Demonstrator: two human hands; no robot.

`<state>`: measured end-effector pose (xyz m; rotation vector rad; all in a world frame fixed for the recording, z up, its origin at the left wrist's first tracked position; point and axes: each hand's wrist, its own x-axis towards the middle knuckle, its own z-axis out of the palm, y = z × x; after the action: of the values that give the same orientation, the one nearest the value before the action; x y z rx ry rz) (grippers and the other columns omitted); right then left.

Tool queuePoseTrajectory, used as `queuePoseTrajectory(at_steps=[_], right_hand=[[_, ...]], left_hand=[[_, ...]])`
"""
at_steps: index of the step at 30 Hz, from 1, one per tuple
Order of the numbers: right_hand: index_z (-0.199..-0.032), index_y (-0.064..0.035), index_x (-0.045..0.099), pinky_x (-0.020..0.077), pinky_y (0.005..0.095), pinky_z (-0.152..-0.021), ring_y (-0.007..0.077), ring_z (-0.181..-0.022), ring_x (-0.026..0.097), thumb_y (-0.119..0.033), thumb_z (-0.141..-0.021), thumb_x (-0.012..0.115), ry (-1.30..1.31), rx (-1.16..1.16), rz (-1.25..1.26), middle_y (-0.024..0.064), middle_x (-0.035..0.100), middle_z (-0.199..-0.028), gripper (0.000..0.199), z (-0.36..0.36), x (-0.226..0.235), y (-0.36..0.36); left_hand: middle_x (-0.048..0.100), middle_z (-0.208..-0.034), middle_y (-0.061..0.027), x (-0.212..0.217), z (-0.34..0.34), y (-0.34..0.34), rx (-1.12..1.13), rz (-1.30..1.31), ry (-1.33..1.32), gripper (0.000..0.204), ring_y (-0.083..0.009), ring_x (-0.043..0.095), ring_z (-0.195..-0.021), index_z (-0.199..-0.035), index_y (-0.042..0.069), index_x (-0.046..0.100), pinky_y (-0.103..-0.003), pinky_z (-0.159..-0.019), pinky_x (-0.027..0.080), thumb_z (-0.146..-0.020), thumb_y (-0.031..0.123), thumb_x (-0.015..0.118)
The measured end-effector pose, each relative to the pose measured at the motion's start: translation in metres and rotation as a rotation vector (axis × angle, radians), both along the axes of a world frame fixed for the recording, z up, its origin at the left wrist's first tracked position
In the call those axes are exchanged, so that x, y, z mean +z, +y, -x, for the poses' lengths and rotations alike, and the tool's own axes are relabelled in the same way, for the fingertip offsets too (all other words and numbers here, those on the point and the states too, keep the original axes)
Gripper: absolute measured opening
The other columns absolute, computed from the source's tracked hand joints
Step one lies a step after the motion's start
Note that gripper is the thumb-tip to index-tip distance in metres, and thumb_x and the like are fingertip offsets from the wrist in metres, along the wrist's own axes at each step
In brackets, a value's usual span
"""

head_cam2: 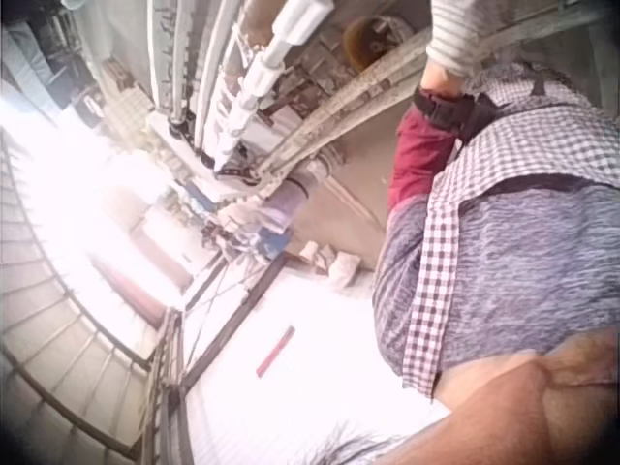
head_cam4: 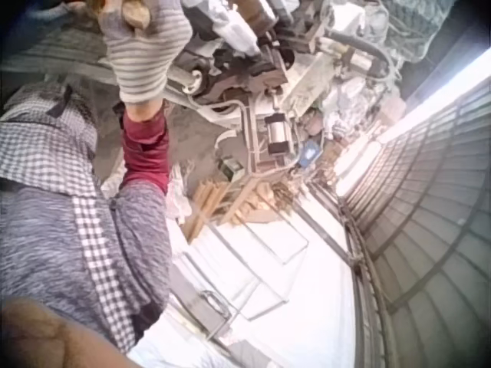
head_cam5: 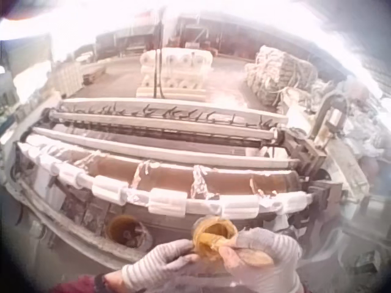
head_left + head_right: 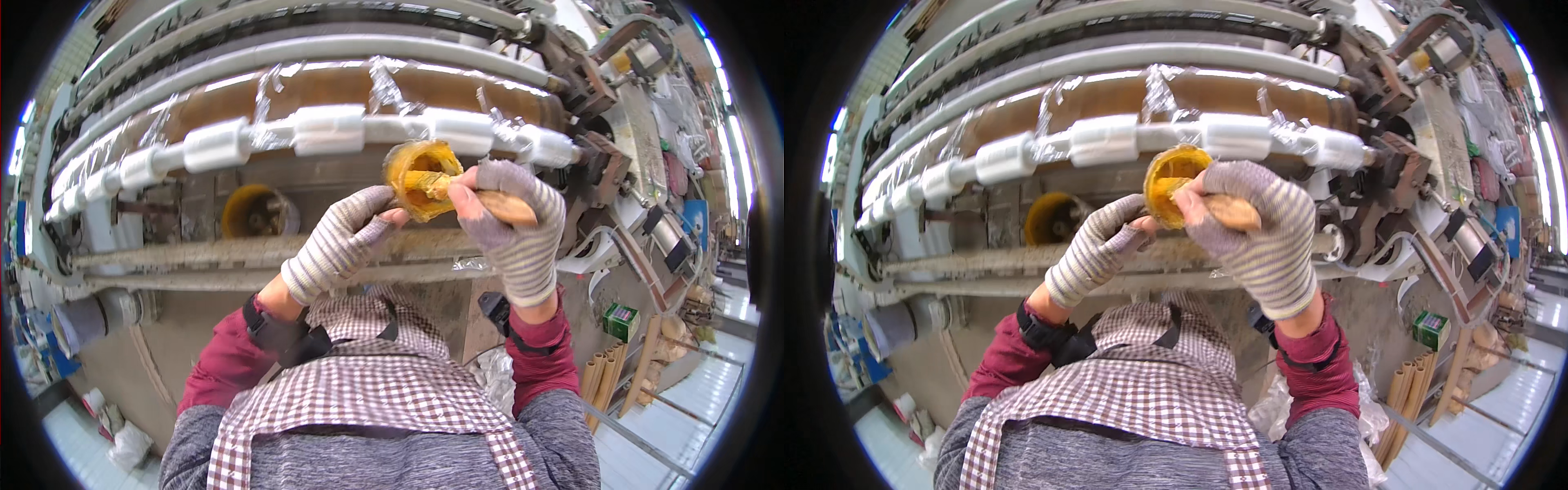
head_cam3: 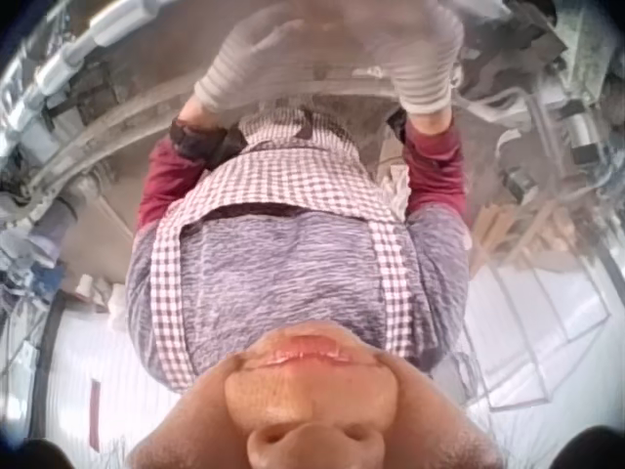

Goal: Operating an industrial machine to wrap or process plastic components, including applying glue and handling rolls.

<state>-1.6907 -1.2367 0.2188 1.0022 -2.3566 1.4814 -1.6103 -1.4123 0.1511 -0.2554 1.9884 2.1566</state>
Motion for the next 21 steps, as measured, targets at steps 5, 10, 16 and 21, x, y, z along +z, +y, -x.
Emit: queuePoseTrajectory(at_steps=[5, 10, 16, 21], right_hand=[[-0.079, -0.0021, 0.064, 0.0489, 0.0236, -0.061, 0.0106, -0.064, 0.061, -0.003, -0.073, 0.07, 0.011, -0.06, 0.084, 0.0045, 0.065, -0.072, 0.008, 0.056, 0.015, 0.035], [-0.087, -0.002, 0.064, 0.0398, 0.0177, -0.046, 0.0044, -0.052, 0.052, -0.01, -0.079, 0.069, -0.278, -0.271, 0.616, 0.001, 0.06, -0.067, 0.012, 0.121, 0.007, 0.063], [-0.09, -0.0024, 0.065, 0.0383, 0.0181, -0.04, 0.0045, -0.045, 0.05, -0.01, -0.082, 0.066, -0.377, -0.442, 0.627, 0.0017, 0.06, -0.064, 0.011, 0.235, -0.053, 0.035], [-0.087, -0.005, 0.068, 0.0397, 0.0198, -0.042, 0.0044, -0.047, 0.05, -0.008, -0.082, 0.066, -0.404, -0.486, 0.288, 0.0, 0.057, -0.062, 0.005, 0.257, -0.095, 0.035]], left_hand=[[0.054, -0.082, 0.0057, 0.015, 0.081, 0.02, 0.069, -0.054, 0.048, 0.029, -0.0021, 0.045, -0.071, -0.111, 0.001, 0.059, -0.017, -0.061, 0.039, -0.09, 0.02, 0.061], [0.052, -0.075, 0.0043, 0.005, 0.159, 0.037, 0.159, -0.098, 0.035, 0.026, -0.0031, 0.046, -0.065, -0.108, 0.002, 0.059, -0.017, -0.06, 0.041, -0.091, 0.022, 0.058], [0.056, -0.079, 0.0006, -0.012, 0.188, 0.012, 0.385, -0.255, 0.042, 0.029, -0.0072, 0.054, -0.066, -0.108, 0.001, 0.057, -0.022, -0.06, 0.047, -0.09, 0.024, 0.058], [0.049, -0.075, -0.0003, 0.002, 0.16, -0.041, 0.476, -0.149, 0.041, 0.024, -0.0135, 0.057, -0.07, -0.091, 0.007, 0.054, -0.027, -0.063, 0.047, -0.09, 0.031, 0.057]])
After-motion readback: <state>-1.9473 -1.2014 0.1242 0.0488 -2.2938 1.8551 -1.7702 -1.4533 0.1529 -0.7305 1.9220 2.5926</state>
